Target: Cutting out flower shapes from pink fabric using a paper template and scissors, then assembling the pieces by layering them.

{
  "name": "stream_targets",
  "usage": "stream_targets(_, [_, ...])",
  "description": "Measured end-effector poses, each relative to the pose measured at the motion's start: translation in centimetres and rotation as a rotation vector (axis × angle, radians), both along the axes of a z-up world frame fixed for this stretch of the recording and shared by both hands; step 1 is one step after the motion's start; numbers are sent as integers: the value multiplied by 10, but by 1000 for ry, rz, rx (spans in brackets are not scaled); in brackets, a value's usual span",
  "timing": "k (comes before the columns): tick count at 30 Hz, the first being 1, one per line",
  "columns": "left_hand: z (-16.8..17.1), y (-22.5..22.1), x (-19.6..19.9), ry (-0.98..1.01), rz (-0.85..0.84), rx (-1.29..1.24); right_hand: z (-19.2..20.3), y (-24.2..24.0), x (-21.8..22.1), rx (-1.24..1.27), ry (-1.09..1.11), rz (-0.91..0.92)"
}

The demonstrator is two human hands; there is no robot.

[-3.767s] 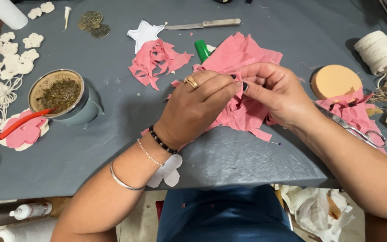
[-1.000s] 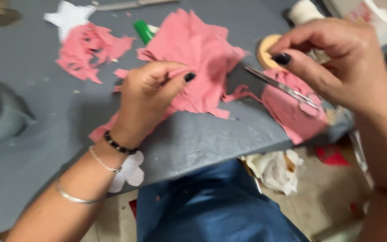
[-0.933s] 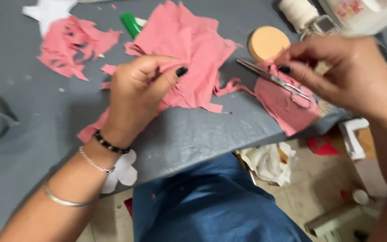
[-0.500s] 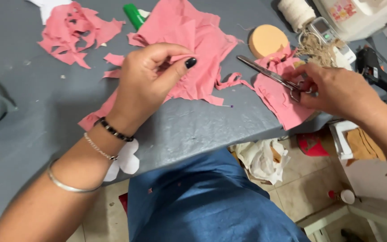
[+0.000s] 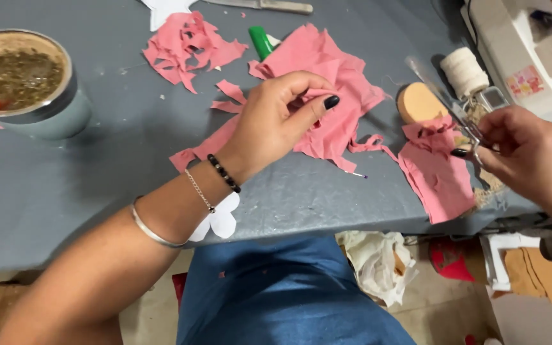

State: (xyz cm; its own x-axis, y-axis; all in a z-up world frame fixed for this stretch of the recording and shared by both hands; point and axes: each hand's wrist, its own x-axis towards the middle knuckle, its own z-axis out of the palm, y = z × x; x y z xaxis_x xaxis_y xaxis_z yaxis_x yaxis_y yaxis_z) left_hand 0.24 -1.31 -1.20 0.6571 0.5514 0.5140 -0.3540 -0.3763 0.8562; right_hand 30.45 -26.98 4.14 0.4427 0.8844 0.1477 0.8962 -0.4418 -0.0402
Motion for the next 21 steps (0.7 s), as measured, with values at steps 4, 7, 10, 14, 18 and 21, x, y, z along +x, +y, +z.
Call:
stream_targets(4, [0,4,0,-6,17,3,3,48,-51,197,381,285])
stream_targets(7, [0,15,-1,-75,78,84,17,87,-82,33,376,390])
stream_targets(10, [7,34,-3,-203,132,58,21,127,-88,56,357,528])
stream_targets(14, [29,41,-19,-212,207,69,16,159,-94,231,315,566])
stream_targets(18, [22,38,-14,-207,179,51,-19,176,-85,360,335,622])
stream_targets(21, [14,37,-7,-177,182,35,-45,181,-68,404,291,675])
